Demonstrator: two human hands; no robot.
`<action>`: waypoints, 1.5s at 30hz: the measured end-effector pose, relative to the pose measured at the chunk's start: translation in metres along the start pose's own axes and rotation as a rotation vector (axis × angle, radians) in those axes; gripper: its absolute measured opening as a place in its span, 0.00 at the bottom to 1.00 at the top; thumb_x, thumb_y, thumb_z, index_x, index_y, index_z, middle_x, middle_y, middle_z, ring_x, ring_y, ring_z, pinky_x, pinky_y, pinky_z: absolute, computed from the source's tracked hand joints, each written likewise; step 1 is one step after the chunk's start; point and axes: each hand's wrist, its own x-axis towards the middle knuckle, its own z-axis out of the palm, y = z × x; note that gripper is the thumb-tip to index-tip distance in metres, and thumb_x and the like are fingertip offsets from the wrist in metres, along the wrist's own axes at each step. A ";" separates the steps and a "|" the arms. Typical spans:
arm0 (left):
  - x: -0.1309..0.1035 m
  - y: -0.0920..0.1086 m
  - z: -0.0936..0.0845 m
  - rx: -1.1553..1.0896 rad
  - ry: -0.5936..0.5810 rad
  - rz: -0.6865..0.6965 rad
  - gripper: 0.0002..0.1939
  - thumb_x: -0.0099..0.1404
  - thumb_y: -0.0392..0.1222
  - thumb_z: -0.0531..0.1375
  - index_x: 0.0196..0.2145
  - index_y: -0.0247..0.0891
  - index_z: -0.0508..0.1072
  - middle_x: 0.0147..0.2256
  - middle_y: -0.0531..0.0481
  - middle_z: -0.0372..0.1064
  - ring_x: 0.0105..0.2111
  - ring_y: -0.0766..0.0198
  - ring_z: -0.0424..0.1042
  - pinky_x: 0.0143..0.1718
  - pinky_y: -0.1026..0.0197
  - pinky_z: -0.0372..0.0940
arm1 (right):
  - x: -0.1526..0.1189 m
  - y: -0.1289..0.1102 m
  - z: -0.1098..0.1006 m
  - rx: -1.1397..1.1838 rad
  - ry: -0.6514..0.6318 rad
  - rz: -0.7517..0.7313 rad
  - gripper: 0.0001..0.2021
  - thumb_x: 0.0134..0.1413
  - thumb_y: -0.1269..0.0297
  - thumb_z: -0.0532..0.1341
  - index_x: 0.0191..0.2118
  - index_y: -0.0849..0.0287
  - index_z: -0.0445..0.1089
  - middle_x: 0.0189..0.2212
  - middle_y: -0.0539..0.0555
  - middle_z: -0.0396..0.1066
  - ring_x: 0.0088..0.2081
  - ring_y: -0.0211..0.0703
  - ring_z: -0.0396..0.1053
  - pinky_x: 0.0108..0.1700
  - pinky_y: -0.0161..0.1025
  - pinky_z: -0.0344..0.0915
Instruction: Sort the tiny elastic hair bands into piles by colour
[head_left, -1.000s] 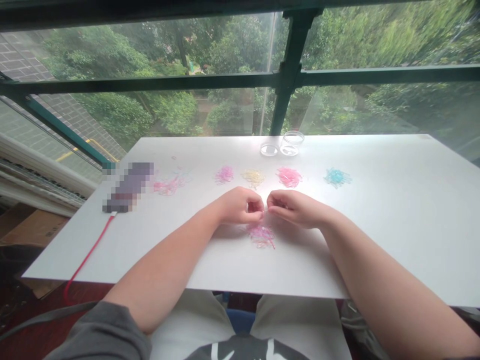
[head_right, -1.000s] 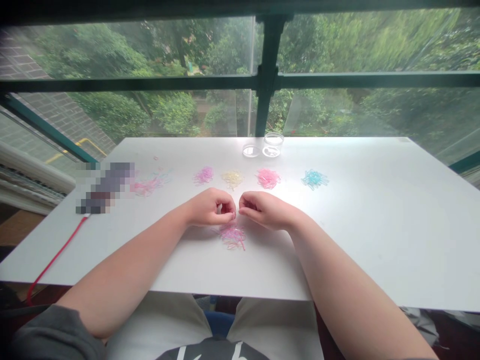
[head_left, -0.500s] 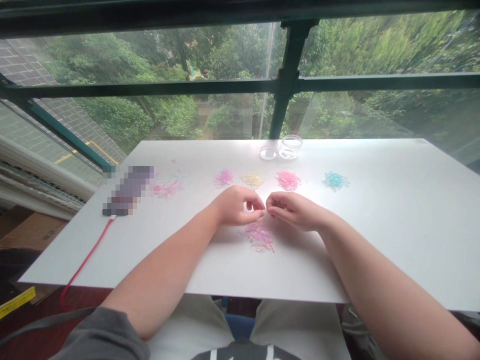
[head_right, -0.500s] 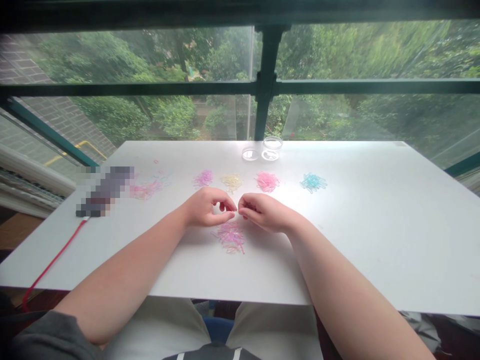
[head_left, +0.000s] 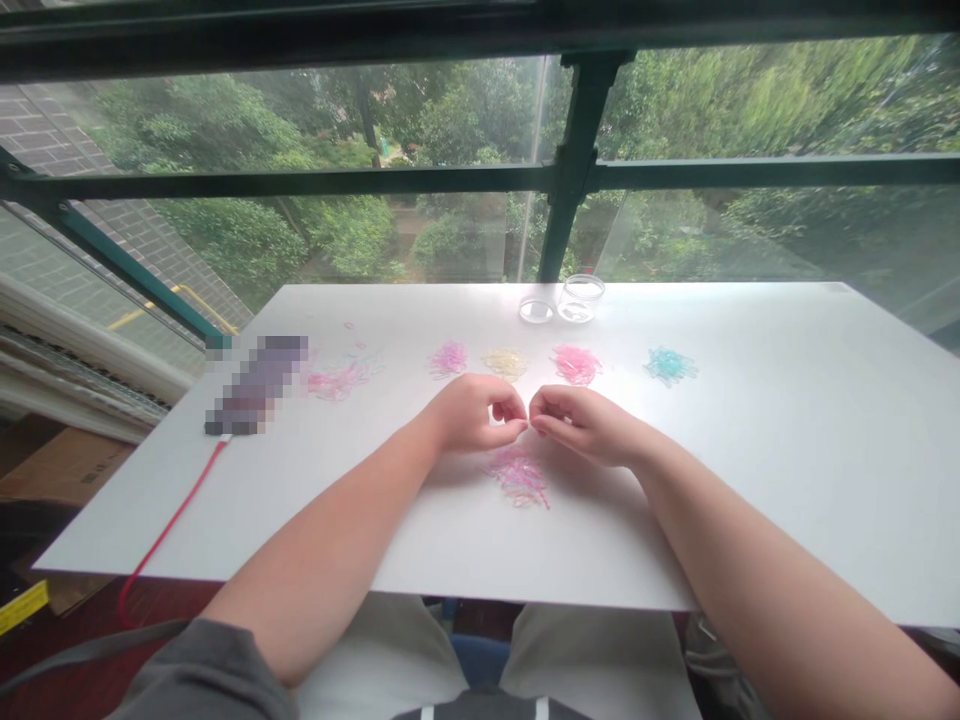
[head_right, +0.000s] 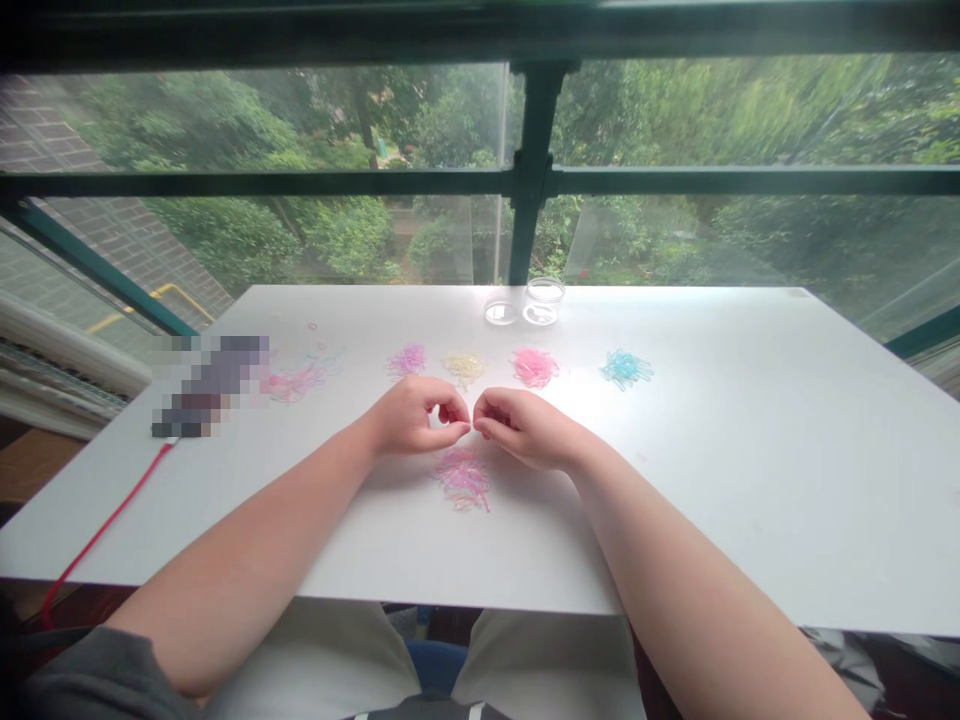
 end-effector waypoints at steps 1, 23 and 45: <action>0.000 0.000 0.000 0.001 0.003 -0.001 0.04 0.54 0.38 0.59 0.26 0.36 0.74 0.24 0.52 0.72 0.25 0.68 0.67 0.30 0.65 0.61 | 0.000 0.001 0.000 0.014 -0.002 -0.011 0.03 0.53 0.67 0.55 0.31 0.60 0.64 0.24 0.49 0.65 0.24 0.34 0.59 0.27 0.33 0.57; 0.002 0.002 0.001 -0.083 0.081 0.035 0.04 0.56 0.37 0.58 0.27 0.36 0.72 0.26 0.51 0.71 0.26 0.69 0.66 0.31 0.66 0.62 | 0.003 0.005 0.007 0.060 0.101 -0.083 0.03 0.50 0.68 0.57 0.28 0.59 0.62 0.22 0.48 0.62 0.25 0.35 0.59 0.27 0.33 0.58; -0.003 -0.012 -0.015 -0.019 0.202 -0.056 0.05 0.57 0.37 0.57 0.25 0.35 0.70 0.23 0.53 0.67 0.25 0.69 0.64 0.30 0.65 0.61 | 0.009 0.011 0.006 0.075 0.306 -0.041 0.02 0.50 0.70 0.56 0.28 0.59 0.63 0.23 0.49 0.64 0.25 0.36 0.60 0.28 0.35 0.59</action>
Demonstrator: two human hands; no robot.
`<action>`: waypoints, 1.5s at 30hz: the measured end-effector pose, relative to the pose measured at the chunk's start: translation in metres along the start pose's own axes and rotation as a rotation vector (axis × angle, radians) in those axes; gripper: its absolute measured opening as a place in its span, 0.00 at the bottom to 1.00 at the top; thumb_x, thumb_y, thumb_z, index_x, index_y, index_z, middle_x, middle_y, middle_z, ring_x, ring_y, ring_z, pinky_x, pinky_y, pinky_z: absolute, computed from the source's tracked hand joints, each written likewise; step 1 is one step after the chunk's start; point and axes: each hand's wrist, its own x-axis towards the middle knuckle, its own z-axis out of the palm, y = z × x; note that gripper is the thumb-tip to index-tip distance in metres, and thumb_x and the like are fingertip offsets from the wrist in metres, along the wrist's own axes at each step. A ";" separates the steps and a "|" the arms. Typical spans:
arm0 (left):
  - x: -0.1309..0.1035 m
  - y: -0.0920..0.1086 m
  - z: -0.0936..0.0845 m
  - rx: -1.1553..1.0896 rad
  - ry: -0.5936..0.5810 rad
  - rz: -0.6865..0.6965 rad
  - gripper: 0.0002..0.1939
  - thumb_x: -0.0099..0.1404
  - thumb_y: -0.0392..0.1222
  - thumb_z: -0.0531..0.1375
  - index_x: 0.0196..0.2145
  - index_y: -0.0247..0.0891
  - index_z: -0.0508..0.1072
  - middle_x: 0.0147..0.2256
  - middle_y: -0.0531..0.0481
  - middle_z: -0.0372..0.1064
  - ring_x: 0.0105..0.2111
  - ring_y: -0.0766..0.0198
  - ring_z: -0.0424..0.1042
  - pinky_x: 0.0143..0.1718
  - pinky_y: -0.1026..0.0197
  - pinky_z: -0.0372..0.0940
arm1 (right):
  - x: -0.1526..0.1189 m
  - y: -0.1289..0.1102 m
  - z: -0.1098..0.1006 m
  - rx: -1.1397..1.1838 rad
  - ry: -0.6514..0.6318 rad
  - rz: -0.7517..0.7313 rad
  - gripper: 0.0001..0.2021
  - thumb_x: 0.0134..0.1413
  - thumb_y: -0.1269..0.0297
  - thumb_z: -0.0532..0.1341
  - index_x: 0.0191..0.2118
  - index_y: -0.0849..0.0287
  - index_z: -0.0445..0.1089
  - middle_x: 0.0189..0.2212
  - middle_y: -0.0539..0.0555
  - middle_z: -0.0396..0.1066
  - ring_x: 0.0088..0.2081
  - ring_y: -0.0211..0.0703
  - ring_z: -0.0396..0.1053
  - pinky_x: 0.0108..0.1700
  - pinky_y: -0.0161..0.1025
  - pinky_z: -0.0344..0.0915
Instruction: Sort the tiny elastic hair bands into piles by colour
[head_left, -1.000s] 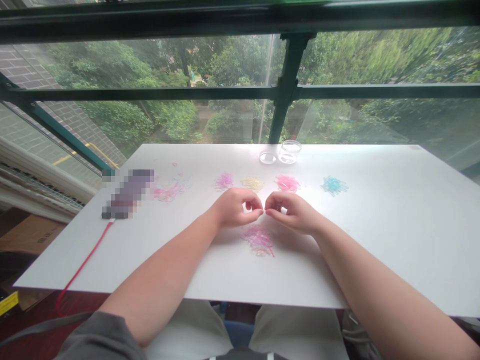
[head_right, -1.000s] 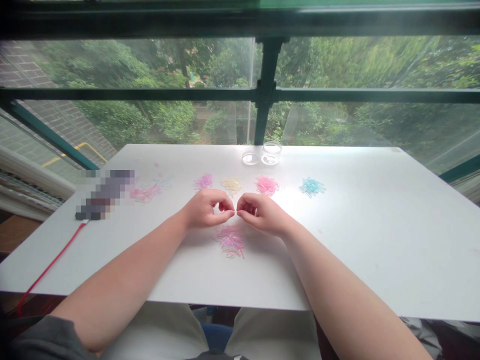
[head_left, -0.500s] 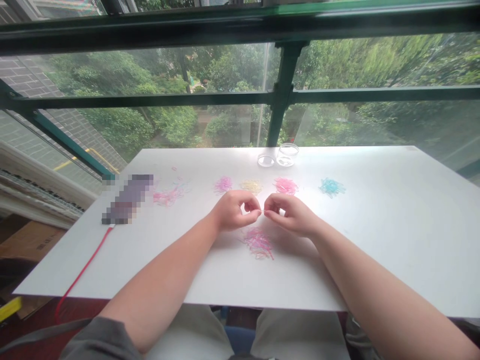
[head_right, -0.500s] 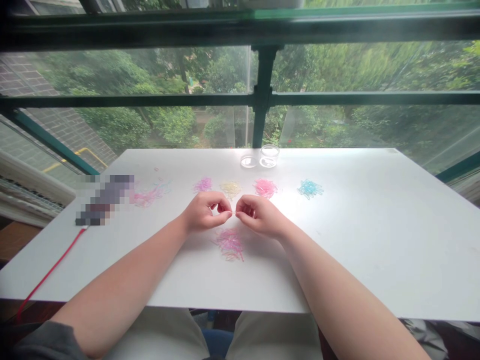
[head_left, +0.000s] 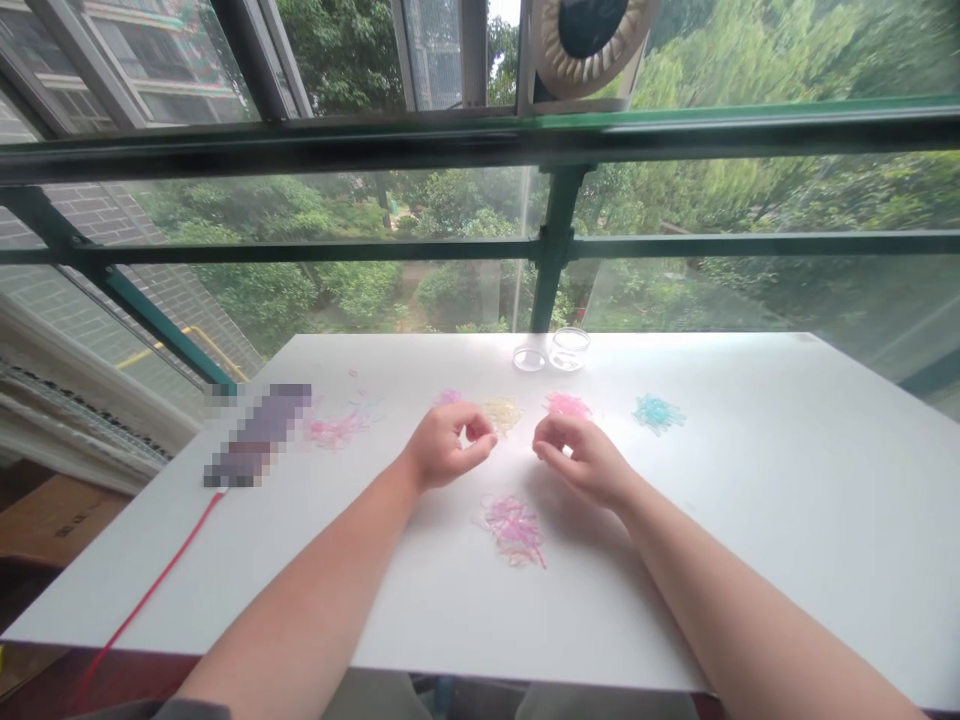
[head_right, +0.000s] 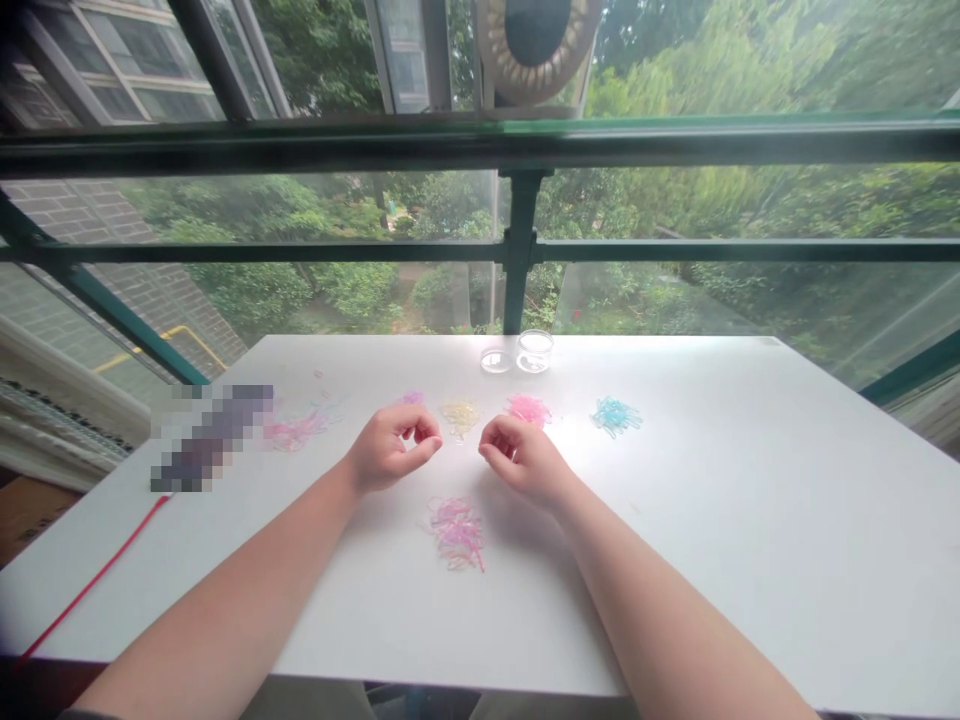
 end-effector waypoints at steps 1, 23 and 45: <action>-0.001 0.001 0.003 -0.016 -0.039 0.006 0.04 0.56 0.36 0.57 0.25 0.35 0.70 0.23 0.53 0.67 0.25 0.70 0.64 0.30 0.66 0.61 | 0.000 -0.001 0.003 -0.011 -0.006 -0.011 0.02 0.50 0.70 0.56 0.28 0.59 0.63 0.22 0.49 0.63 0.25 0.36 0.60 0.28 0.35 0.58; 0.007 -0.017 0.016 0.062 -0.060 -0.144 0.08 0.57 0.42 0.57 0.28 0.36 0.73 0.28 0.50 0.72 0.29 0.65 0.69 0.33 0.64 0.63 | 0.017 0.013 0.027 -0.068 0.200 0.038 0.04 0.47 0.68 0.59 0.26 0.61 0.70 0.20 0.49 0.66 0.20 0.33 0.57 0.23 0.32 0.55; 0.012 -0.038 0.007 0.147 0.078 -0.214 0.09 0.57 0.43 0.56 0.30 0.38 0.75 0.29 0.51 0.74 0.30 0.64 0.71 0.34 0.64 0.64 | 0.074 0.000 -0.001 -0.791 -0.033 0.080 0.11 0.49 0.69 0.58 0.37 0.56 0.76 0.33 0.55 0.74 0.34 0.44 0.68 0.35 0.36 0.58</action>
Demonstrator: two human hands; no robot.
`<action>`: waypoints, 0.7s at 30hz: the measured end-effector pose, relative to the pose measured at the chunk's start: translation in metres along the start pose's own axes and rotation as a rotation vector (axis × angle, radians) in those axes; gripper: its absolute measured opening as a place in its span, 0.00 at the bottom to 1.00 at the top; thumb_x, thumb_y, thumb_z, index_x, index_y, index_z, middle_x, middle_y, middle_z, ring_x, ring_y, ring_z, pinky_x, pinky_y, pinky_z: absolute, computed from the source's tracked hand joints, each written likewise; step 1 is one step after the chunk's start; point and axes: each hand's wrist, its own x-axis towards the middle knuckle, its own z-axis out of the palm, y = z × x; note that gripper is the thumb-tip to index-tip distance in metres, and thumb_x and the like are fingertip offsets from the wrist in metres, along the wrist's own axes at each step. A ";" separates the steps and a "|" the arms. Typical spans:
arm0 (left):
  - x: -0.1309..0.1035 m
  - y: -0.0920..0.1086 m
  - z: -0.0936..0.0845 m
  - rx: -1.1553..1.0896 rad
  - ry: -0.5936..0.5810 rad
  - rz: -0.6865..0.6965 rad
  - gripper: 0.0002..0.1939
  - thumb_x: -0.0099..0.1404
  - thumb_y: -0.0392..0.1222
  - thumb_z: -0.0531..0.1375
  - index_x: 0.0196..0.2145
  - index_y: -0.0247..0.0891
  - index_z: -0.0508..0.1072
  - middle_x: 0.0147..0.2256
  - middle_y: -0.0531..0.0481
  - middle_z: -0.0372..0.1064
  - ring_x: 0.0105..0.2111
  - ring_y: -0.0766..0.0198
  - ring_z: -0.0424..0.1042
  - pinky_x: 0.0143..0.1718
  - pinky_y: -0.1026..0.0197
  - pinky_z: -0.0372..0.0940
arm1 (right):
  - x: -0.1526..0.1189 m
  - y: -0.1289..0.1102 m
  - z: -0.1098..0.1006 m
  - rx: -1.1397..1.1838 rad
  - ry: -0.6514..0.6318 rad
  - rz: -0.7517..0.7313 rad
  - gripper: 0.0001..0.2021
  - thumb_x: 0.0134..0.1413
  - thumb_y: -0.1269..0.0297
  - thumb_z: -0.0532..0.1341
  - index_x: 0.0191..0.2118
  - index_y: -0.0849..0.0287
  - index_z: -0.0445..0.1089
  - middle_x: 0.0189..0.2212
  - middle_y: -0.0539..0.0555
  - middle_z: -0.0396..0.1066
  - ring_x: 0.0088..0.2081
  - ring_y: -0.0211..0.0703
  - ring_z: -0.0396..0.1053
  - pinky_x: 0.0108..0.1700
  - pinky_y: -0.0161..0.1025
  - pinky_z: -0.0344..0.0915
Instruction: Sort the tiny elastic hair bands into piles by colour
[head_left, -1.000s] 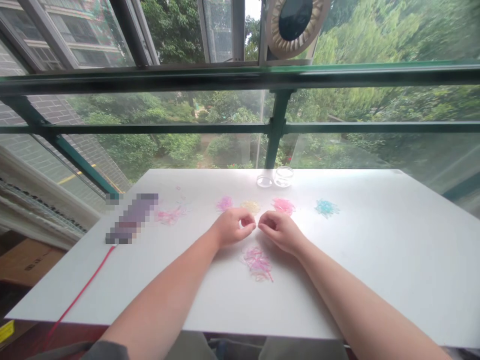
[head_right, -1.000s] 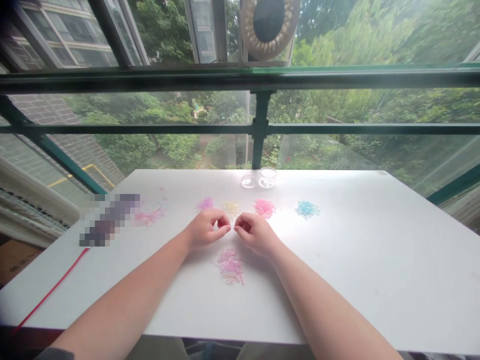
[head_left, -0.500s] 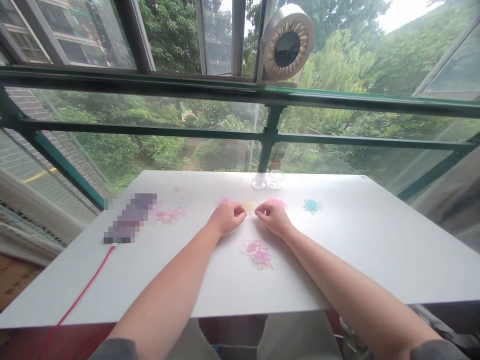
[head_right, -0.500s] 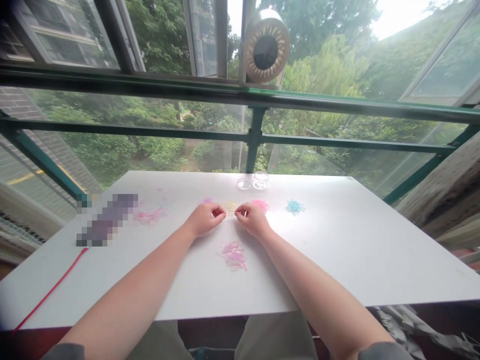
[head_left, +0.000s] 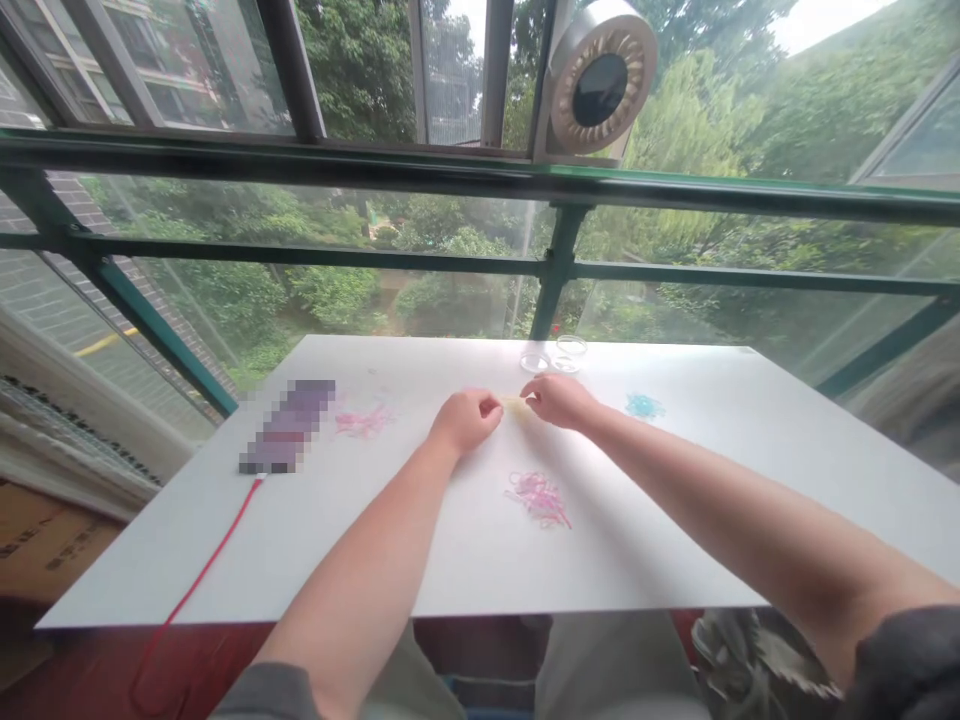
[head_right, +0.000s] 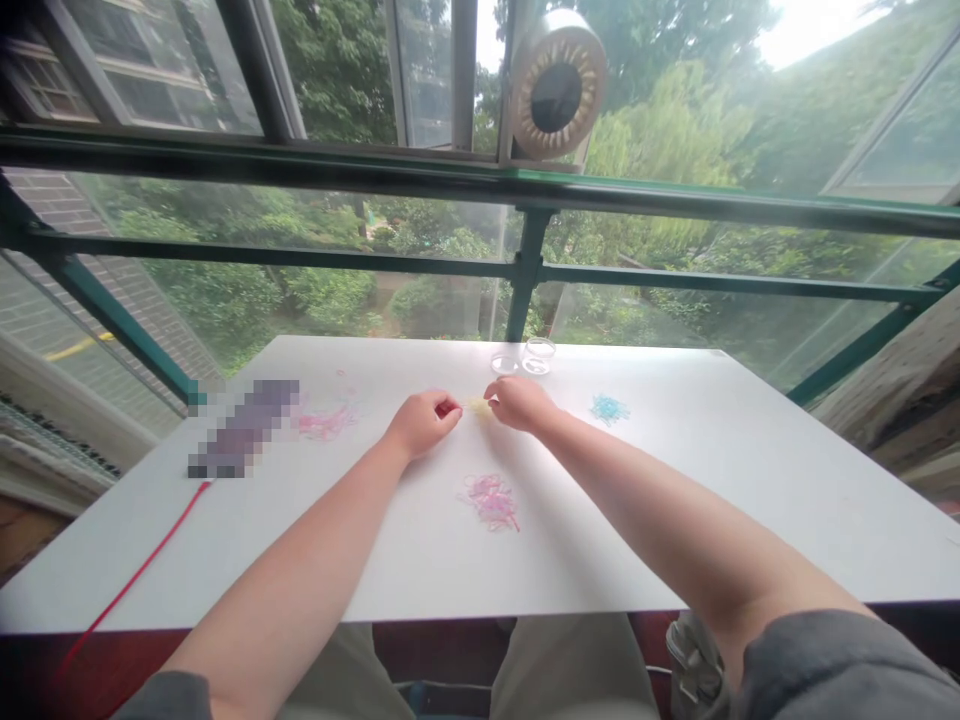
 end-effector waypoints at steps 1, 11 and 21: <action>0.000 0.000 0.000 0.004 0.000 0.002 0.10 0.57 0.43 0.56 0.30 0.38 0.75 0.29 0.50 0.74 0.31 0.64 0.71 0.34 0.64 0.64 | -0.002 0.002 -0.006 0.002 -0.019 -0.017 0.12 0.49 0.68 0.58 0.39 0.55 0.76 0.33 0.54 0.74 0.33 0.43 0.68 0.35 0.36 0.58; 0.001 0.011 -0.003 -0.044 -0.243 0.120 0.13 0.56 0.45 0.57 0.32 0.35 0.76 0.28 0.50 0.74 0.28 0.66 0.69 0.32 0.65 0.63 | -0.083 0.029 -0.043 0.205 -0.178 -0.051 0.08 0.43 0.67 0.64 0.34 0.54 0.76 0.23 0.49 0.71 0.20 0.34 0.60 0.26 0.35 0.55; -0.007 0.026 -0.011 -0.034 -0.597 0.096 0.13 0.51 0.43 0.60 0.32 0.36 0.79 0.29 0.48 0.76 0.28 0.64 0.71 0.28 0.66 0.61 | -0.157 -0.014 -0.003 0.396 -0.076 0.068 0.10 0.44 0.66 0.63 0.36 0.57 0.74 0.27 0.50 0.67 0.25 0.35 0.62 0.29 0.34 0.60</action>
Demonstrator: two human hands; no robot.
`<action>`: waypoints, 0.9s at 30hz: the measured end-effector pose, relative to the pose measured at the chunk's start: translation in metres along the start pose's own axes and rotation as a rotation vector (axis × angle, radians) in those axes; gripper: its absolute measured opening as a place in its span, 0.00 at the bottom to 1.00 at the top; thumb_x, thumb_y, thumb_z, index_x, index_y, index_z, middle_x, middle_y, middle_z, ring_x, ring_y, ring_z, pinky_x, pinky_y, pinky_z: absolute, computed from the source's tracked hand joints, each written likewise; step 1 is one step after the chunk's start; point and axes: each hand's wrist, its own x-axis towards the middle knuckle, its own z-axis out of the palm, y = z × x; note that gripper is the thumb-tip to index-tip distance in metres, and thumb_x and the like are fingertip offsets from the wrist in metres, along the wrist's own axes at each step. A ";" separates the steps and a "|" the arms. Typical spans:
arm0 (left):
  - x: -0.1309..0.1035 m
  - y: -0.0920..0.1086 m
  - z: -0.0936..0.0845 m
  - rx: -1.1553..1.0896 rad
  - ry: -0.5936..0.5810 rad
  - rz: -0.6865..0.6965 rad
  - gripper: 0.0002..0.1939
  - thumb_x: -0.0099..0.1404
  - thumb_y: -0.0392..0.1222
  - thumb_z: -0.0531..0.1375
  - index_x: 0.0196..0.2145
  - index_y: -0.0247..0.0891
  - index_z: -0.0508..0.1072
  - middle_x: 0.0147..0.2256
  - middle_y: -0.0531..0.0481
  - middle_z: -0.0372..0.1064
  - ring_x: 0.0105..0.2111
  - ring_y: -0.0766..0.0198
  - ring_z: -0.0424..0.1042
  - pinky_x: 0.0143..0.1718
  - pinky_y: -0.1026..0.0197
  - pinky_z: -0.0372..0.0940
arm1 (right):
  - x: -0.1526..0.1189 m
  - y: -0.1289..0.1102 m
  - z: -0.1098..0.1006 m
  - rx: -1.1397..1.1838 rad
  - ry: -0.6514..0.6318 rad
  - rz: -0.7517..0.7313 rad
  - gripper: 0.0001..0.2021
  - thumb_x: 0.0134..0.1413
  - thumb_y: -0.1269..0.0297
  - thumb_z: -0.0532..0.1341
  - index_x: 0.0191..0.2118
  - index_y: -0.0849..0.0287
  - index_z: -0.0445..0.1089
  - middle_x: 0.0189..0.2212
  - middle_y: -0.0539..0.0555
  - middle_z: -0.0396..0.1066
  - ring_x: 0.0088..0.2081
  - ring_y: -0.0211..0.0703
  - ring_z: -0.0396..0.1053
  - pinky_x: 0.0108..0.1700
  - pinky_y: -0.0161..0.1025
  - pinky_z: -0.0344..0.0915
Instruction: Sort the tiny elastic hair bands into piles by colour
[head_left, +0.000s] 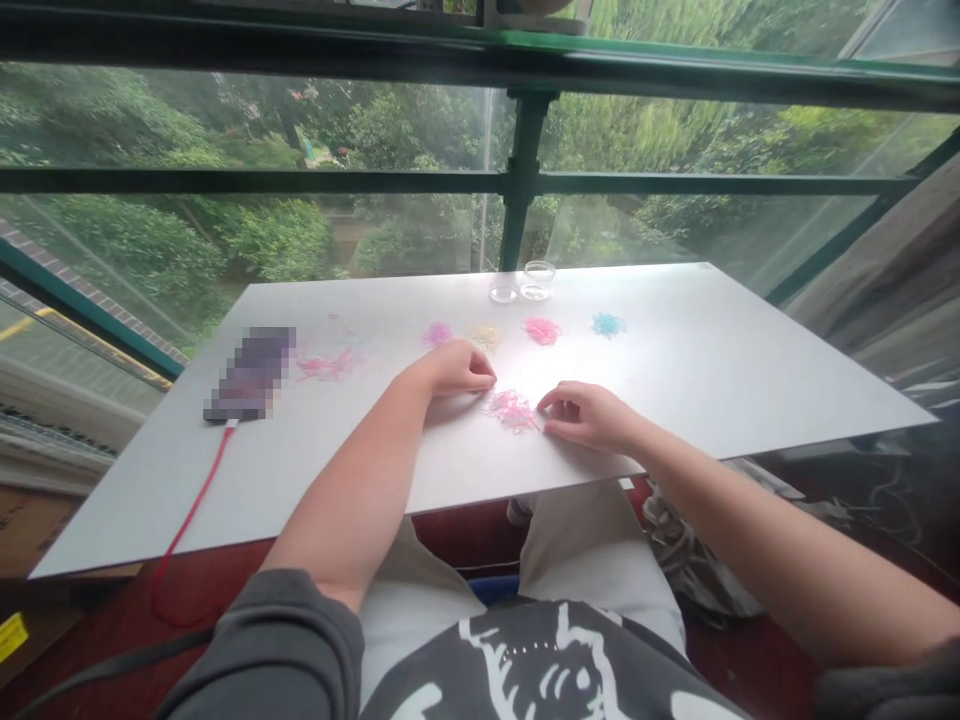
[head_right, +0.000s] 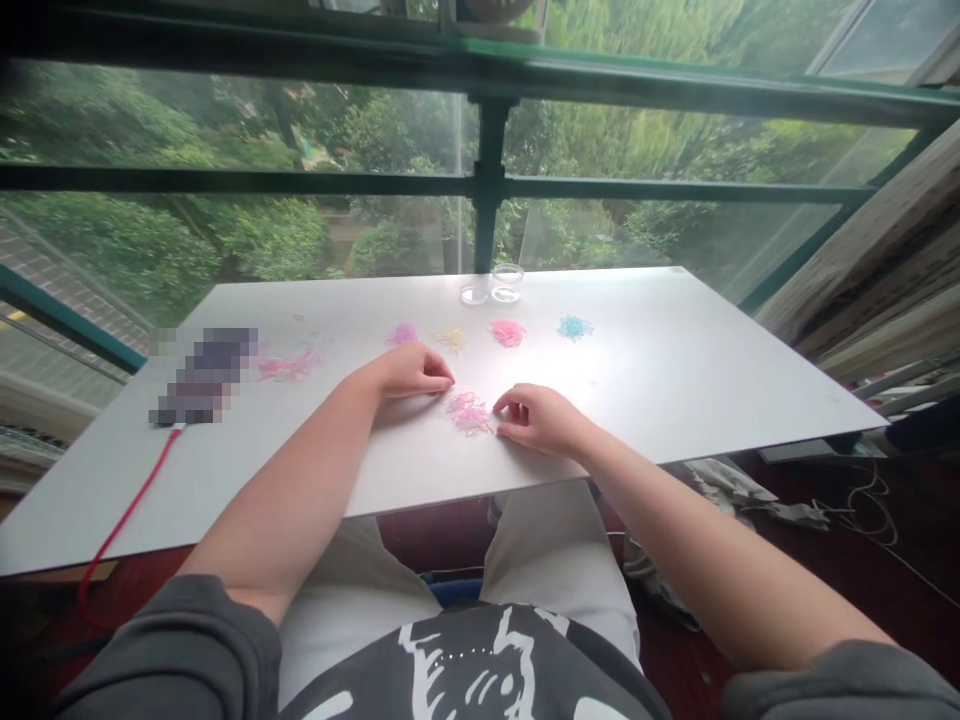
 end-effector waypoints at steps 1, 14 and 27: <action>0.000 0.000 -0.001 -0.001 -0.016 -0.002 0.12 0.51 0.42 0.60 0.32 0.36 0.79 0.29 0.48 0.76 0.28 0.64 0.71 0.28 0.66 0.61 | 0.000 -0.001 0.003 0.012 0.028 0.001 0.09 0.44 0.66 0.63 0.36 0.57 0.74 0.27 0.50 0.67 0.25 0.35 0.62 0.29 0.34 0.60; -0.001 0.004 0.001 -0.020 -0.052 0.018 0.12 0.53 0.42 0.58 0.30 0.36 0.79 0.25 0.49 0.76 0.26 0.65 0.71 0.28 0.67 0.62 | 0.005 -0.002 0.026 -0.014 0.217 -0.026 0.05 0.49 0.70 0.59 0.28 0.57 0.72 0.24 0.49 0.65 0.26 0.37 0.62 0.31 0.35 0.57; 0.003 0.025 0.017 -0.100 0.000 0.239 0.15 0.54 0.37 0.57 0.40 0.38 0.76 0.39 0.49 0.75 0.37 0.64 0.71 0.35 0.66 0.63 | 0.007 0.003 0.028 0.059 0.265 -0.024 0.05 0.52 0.69 0.56 0.29 0.58 0.68 0.26 0.51 0.68 0.29 0.39 0.63 0.33 0.36 0.59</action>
